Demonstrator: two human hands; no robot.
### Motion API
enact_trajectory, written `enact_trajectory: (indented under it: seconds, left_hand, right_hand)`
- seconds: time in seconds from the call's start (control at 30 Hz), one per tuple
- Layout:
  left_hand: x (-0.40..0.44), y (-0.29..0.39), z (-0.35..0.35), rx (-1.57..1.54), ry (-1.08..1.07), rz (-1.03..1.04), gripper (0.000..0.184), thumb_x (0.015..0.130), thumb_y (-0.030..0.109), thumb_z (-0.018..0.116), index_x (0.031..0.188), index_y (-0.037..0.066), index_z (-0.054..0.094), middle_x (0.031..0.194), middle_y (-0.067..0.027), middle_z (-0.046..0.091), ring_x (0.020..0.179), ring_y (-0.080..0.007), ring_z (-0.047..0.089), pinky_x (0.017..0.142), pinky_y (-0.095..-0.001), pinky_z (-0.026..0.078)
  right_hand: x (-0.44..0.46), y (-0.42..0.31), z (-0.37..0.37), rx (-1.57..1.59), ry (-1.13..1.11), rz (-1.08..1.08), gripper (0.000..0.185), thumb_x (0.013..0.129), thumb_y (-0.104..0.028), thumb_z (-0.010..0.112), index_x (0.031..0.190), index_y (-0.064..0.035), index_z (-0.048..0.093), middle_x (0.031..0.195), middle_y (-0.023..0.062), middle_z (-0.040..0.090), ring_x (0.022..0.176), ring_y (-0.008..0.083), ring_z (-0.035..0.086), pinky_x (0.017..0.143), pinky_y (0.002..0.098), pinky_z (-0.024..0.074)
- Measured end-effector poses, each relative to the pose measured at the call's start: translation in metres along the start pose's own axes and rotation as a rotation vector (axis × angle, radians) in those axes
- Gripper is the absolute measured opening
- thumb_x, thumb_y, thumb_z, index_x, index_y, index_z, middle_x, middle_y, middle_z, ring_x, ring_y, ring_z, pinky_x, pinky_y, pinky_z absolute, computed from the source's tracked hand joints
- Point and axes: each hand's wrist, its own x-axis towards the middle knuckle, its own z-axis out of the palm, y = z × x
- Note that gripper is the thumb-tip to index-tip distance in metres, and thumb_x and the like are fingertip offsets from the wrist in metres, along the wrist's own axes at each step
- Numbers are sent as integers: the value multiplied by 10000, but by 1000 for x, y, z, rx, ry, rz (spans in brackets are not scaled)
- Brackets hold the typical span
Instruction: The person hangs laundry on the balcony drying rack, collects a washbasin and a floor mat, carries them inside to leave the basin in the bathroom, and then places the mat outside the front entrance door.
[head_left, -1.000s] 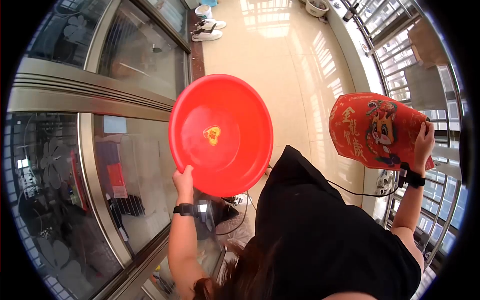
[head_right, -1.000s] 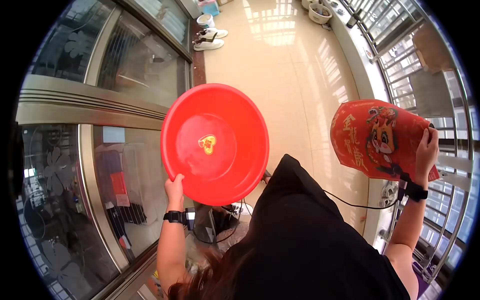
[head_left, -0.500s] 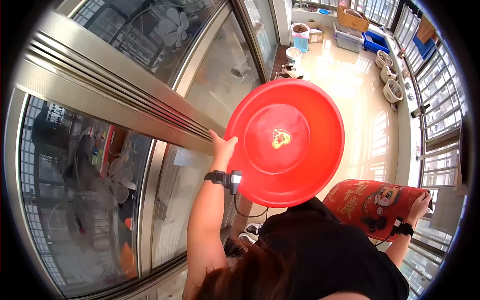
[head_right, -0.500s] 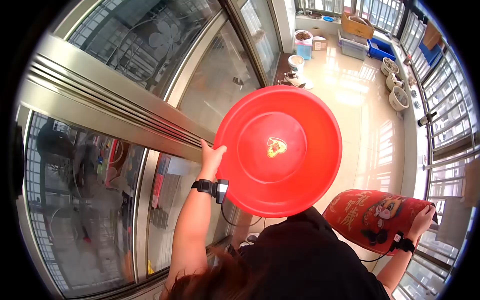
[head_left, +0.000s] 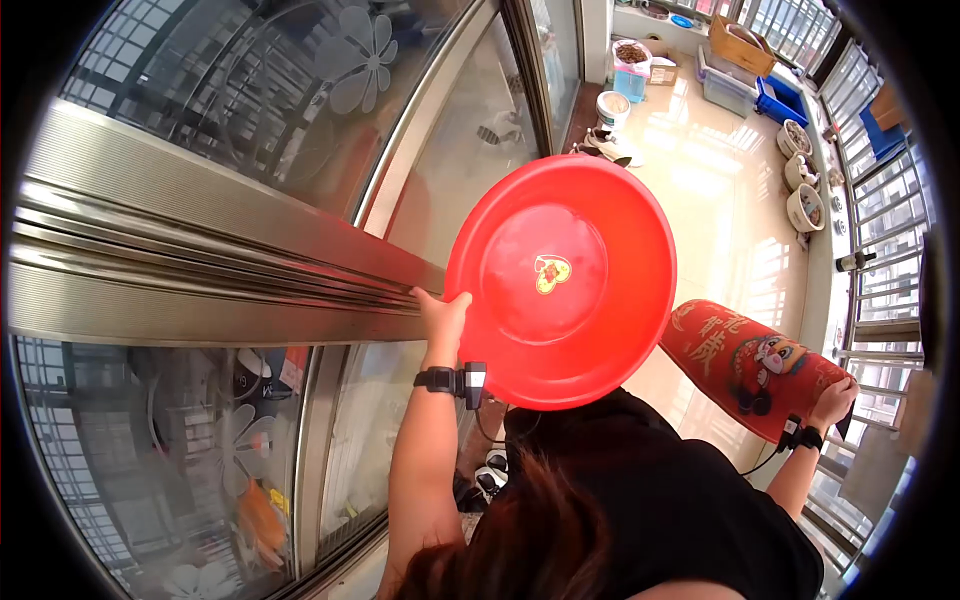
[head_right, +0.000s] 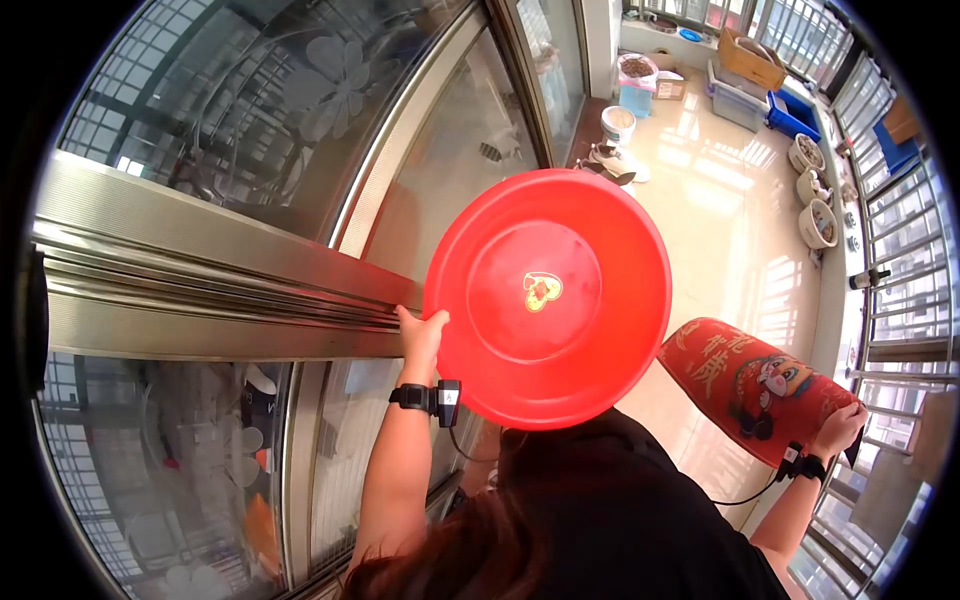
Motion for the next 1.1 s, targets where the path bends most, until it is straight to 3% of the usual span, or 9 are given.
enact_trajectory:
  seconds: [0.13, 0.27, 0.33, 0.4, 0.5, 0.63, 1.1]
  left_hand:
    - [-16, -19, -5, -58, -44, -23, 965, 637, 128, 644, 1309, -162, 15, 1278, -325, 323, 1163, -308, 413, 966, -295, 330]
    - [4, -47, -1, 14, -52, 45, 947, 648, 119, 638, 1304, -168, 19, 1235, -296, 381, 1109, -261, 452, 922, -283, 370]
    - [-14, -28, -6, -148, -149, -31, 929, 660, 107, 625, 1307, -164, 15, 1232, -287, 383, 1095, -253, 462, 915, -273, 373]
    - [-27, -1, 1, -92, -64, 7, 916, 670, 86, 614, 1313, -157, 9, 1217, -273, 398, 1043, -232, 491, 884, -260, 391]
    - [-13, -40, 25, -189, -48, 98, 904, 679, 53, 601, 1322, -142, -5, 1145, -230, 478, 970, -208, 525, 848, -271, 413]
    - [-17, -15, 50, -213, -107, 54, 900, 683, 35, 593, 1339, -111, -7, 1092, -201, 526, 939, -193, 541, 835, -277, 424]
    - [2, 3, 141, -49, -125, 143, 918, 701, 20, 572, 1344, -77, -77, 1000, -162, 593, 892, -192, 562, 802, -284, 434]
  right_hand:
    - [-13, -8, -15, 72, 31, 18, 319, 900, -276, 392, 1006, -6, 525, 948, 213, 598, 886, 374, 563, 763, 416, 433]
    - [-2, 1, 0, 112, 115, -44, 289, 901, -258, 394, 967, -9, 525, 932, 214, 596, 849, 374, 572, 747, 412, 447]
    - [-7, -23, -18, 17, 84, -66, 251, 897, -223, 403, 966, -17, 528, 929, 192, 604, 861, 354, 576, 743, 397, 448]
    - [-11, -49, -24, 16, 130, -82, 225, 887, -231, 418, 930, -41, 531, 904, 185, 609, 836, 372, 577, 704, 427, 450]
    - [-7, -46, -17, 25, 144, -118, 222, 877, -253, 426, 904, -59, 530, 868, 177, 611, 807, 388, 575, 677, 458, 443]
    - [3, -39, -6, 80, 117, -145, 203, 868, -229, 453, 887, -50, 548, 853, 172, 610, 813, 376, 575, 693, 432, 447]
    - [17, -12, 18, 375, -151, -125, 136, 876, -137, 488, 883, -10, 537, 733, 119, 573, 656, 183, 532, 640, 301, 432]
